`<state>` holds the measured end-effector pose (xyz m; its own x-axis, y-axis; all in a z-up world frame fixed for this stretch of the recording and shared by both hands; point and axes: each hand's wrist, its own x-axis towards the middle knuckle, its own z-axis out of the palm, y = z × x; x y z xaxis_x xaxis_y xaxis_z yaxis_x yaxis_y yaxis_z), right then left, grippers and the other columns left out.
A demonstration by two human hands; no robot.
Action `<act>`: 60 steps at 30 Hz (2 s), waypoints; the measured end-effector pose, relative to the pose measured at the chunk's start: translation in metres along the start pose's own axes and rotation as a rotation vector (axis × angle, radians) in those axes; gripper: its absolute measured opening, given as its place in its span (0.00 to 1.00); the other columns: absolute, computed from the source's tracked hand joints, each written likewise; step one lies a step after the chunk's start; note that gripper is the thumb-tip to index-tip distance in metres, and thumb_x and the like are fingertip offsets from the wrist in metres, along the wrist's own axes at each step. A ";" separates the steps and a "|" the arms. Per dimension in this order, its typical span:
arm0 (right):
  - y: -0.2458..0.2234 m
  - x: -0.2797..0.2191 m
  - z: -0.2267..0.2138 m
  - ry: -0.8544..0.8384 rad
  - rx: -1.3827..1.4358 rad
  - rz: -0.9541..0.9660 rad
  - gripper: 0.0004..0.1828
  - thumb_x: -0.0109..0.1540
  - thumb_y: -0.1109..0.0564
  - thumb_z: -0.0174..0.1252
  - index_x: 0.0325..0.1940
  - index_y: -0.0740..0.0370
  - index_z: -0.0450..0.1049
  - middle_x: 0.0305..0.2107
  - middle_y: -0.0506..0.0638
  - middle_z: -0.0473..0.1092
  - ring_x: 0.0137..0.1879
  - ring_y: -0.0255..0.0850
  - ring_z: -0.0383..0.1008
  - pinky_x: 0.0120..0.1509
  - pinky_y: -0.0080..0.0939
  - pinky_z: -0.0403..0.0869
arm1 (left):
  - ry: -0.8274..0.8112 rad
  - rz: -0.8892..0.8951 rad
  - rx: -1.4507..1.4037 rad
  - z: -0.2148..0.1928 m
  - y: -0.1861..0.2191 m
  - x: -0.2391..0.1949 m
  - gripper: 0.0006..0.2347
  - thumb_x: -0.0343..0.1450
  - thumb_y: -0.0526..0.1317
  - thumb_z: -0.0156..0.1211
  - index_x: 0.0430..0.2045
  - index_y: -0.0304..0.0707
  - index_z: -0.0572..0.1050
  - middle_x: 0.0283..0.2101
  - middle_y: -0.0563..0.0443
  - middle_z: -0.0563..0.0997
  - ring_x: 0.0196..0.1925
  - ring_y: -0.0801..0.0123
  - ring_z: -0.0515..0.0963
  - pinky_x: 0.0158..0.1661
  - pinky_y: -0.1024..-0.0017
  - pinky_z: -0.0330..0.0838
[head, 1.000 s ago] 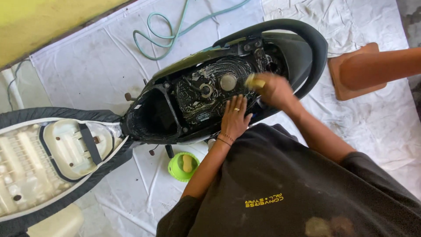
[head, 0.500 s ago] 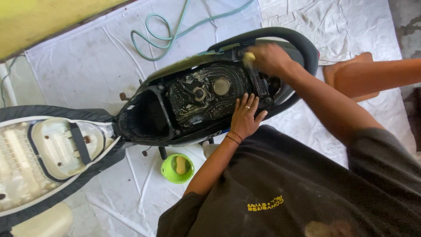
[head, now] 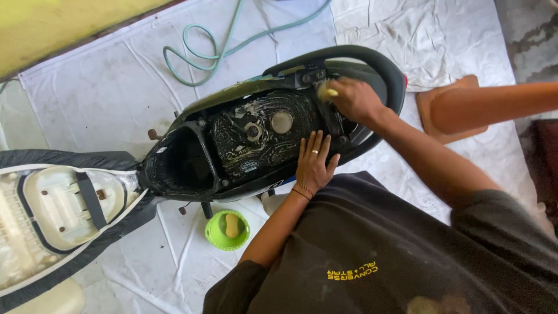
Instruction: The person scrubs the interior of a scooter's storage compartment using a yellow sponge. They repeatedly dip the sponge into a green bucket of soapy water and scrub the black plastic surfaces, including the floor and side walls of the compartment.
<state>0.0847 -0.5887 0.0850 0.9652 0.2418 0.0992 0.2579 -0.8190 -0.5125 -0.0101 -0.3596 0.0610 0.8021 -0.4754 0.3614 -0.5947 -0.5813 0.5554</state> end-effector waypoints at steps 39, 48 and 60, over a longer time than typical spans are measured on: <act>-0.061 -0.074 0.053 0.223 -0.615 0.391 0.09 0.58 0.48 0.58 0.37 0.49 0.66 0.26 0.43 0.67 0.22 0.45 0.76 0.25 0.46 0.76 | -0.280 -0.057 0.050 -0.008 -0.019 -0.014 0.27 0.77 0.58 0.44 0.67 0.41 0.65 0.71 0.30 0.62 0.75 0.42 0.61 0.72 0.42 0.48; -0.099 -0.066 -0.038 -0.095 -0.030 0.232 0.10 0.60 0.49 0.59 0.36 0.57 0.69 0.29 0.55 0.75 0.39 0.60 0.79 0.40 0.56 0.77 | -0.289 -0.109 0.021 -0.031 -0.041 -0.040 0.28 0.79 0.59 0.37 0.66 0.35 0.65 0.72 0.33 0.62 0.75 0.47 0.59 0.73 0.44 0.42; -0.066 0.007 0.046 0.128 -0.232 -0.035 0.12 0.67 0.50 0.54 0.54 0.47 0.73 0.39 0.48 0.76 0.44 0.47 0.81 0.43 0.46 0.80 | -0.211 -0.132 0.094 -0.042 -0.045 -0.041 0.26 0.79 0.57 0.43 0.64 0.37 0.68 0.70 0.36 0.66 0.73 0.49 0.64 0.72 0.46 0.47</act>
<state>0.0720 -0.5093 0.0806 0.9493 0.2163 0.2281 0.2798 -0.9121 -0.2996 -0.0140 -0.2859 0.0520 0.8498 -0.5131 0.1204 -0.4961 -0.7016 0.5114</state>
